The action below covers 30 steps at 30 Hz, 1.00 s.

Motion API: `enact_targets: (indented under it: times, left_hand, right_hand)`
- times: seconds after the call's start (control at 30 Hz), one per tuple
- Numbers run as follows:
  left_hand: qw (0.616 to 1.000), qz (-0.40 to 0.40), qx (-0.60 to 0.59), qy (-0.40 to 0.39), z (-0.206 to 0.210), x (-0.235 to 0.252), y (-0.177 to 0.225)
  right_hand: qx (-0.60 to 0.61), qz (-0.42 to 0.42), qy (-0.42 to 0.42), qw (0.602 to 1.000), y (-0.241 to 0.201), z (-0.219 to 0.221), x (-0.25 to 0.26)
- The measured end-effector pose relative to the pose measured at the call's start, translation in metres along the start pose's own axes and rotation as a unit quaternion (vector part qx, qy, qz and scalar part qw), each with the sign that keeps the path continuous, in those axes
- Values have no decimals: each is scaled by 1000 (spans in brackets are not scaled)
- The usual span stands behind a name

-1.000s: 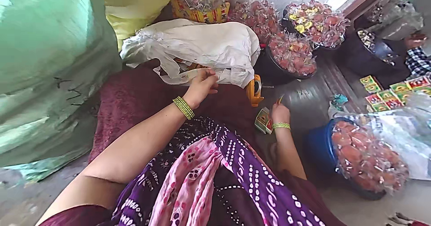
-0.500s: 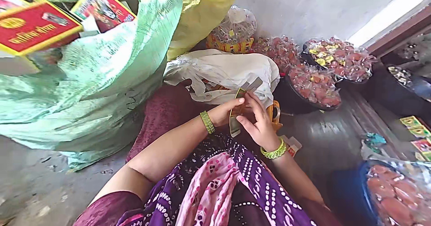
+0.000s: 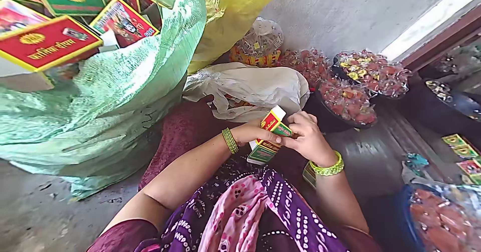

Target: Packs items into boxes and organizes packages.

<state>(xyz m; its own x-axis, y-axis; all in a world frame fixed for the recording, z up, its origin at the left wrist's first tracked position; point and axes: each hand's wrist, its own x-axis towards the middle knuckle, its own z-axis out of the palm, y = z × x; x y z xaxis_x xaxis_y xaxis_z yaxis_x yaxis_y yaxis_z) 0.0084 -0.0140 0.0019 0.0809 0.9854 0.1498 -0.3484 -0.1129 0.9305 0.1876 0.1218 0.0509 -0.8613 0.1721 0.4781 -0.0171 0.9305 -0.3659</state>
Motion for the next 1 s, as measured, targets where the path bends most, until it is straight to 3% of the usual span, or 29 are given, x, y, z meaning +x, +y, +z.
enact_targets:
  times: [0.13, 0.2, 0.27, 0.37, 0.5, 0.63, 0.83, 1.0]
  left_hand:
    - [993, 34, 6, 113, -4, 1, 6]
    - [988, 48, -3, 145, -3, 2, 5]
    - [982, 74, 8, 173, 0, 4, 2]
    - [965, 152, 83, 195, -1, 11, -11]
    - [939, 215, 204, 174, 3, 12, -22]
    - [933, 267, 185, 153, 10, 11, -21]
    - [938, 260, 206, 95, 10, 7, -19]
    - [942, 218, 241, 84, 9, 6, -17]
  right_hand:
    - [126, 25, 172, 977, 1, 24, -11]
    - [296, 28, 195, 935, -4, 41, -16]
    - [389, 34, 218, 894, -12, 53, -19]
    - [364, 41, 274, 889, -13, 60, -20]
    - [282, 56, 268, 919, -7, 63, -19]
    - [236, 15, 239, 942, -2, 63, -20]
    - [244, 7, 210, 947, 9, 55, -24]
    - [168, 42, 248, 953, 10, 53, -24]
